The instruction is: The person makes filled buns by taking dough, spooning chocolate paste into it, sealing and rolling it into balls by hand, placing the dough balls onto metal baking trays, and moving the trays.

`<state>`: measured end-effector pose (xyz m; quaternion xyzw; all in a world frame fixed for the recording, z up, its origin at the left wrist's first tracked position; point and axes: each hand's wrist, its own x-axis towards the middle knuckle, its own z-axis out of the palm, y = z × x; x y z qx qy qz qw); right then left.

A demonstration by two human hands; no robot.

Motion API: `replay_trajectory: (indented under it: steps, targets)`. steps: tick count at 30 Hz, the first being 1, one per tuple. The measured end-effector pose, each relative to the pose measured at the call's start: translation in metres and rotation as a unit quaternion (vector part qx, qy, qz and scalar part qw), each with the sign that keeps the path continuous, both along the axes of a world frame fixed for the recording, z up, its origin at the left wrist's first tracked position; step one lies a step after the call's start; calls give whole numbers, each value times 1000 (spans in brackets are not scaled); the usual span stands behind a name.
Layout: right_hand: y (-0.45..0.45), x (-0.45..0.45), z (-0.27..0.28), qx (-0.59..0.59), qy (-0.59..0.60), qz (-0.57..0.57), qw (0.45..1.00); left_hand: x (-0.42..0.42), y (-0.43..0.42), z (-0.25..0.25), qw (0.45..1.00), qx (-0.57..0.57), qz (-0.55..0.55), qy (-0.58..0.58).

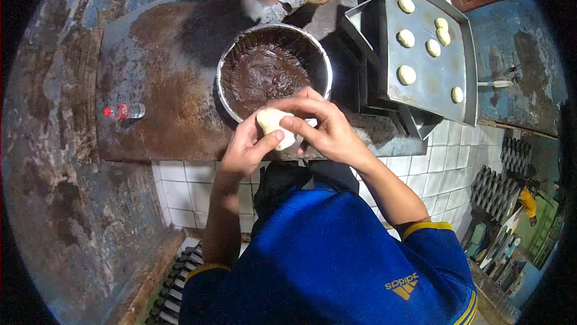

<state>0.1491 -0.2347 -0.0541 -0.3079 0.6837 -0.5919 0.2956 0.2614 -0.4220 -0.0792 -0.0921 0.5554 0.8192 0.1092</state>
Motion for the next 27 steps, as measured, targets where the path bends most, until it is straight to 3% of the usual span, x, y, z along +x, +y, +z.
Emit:
replay_trajectory:
  steps: [1,2,3,4,6,9,10,12,14,15,17,21,25,27]
  targets:
    - [-1,2,13,-24,19,-27,999,2,4,2,999,-7,51,18]
    - [3,-3,48,52,45,16,998,4,5,2,999,-11,45,6]
    - [3,-3,51,54,45,15,997,4,6,2,999,-8,43,6]
    - [2,-4,52,79,191,48,977,3,9,4,999,13,40,1]
    - [0,-1,49,102,326,83,936,2,15,8,999,14,32,-13]
    - [7,-13,37,8,295,79,952,-9,27,24,989,104,97,-45]
    - [10,-9,44,-4,216,37,976,-8,19,24,990,114,64,-46]
    - [21,-14,43,-10,181,18,983,-8,12,21,983,183,14,-30]
    - [33,-17,48,6,120,-22,993,-8,27,21,984,175,11,-8]
    - [38,-17,48,4,120,-23,993,-9,35,23,985,171,10,3]
    - [50,-20,49,-28,150,-55,987,-22,67,49,992,-94,80,27]
    - [85,-40,75,-39,203,-53,977,-43,93,56,993,-39,104,44]
    - [122,-58,67,6,341,63,938,-65,144,52,989,4,141,45]
    - [137,-62,57,-33,283,-19,958,-73,150,60,993,38,112,-5]
